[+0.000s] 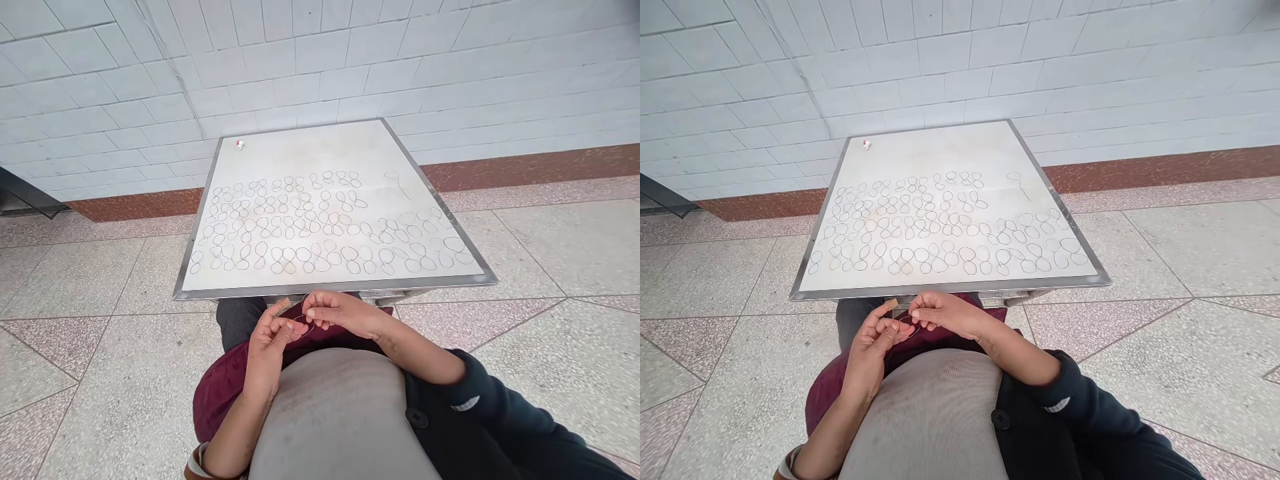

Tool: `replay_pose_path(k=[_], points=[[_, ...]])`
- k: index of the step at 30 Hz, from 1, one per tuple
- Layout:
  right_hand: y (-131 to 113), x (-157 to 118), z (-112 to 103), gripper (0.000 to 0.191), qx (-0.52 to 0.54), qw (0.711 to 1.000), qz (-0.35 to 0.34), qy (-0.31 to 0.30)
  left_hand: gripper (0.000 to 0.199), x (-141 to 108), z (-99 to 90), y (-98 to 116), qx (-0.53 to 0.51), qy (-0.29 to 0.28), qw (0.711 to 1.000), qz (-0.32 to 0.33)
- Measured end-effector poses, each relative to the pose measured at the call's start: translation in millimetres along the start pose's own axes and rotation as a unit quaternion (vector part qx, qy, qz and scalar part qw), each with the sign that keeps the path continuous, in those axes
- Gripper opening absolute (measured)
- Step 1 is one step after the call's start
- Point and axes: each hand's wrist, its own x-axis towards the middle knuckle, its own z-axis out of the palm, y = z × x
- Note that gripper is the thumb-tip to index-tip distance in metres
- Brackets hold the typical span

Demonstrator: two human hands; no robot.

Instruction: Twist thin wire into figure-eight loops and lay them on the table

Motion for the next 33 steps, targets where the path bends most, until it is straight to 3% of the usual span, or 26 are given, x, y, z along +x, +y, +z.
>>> replay_pose_path(k=[12,16,23,33], points=[[-0.6,1.2,3.1,0.024,-0.033,0.999,-0.005,0.012,0.041,7.3,2.2,8.7,0.055,0.023,0.998,0.01],[0.8,2.5,4.0,0.025,-0.031,0.999,-0.003,0.011,0.04,13.6,3.3,8.1,0.069,0.006,0.997,0.018],[12.3,6.5,4.8,0.026,-0.026,0.997,-0.037,0.058,0.045,14.3,5.3,4.1,0.084,0.008,0.996,0.028],[9.8,5.5,11.3,0.012,-0.125,0.985,-0.076,0.09,0.044,20.3,8.2,2.9,0.047,0.029,0.998,0.014]])
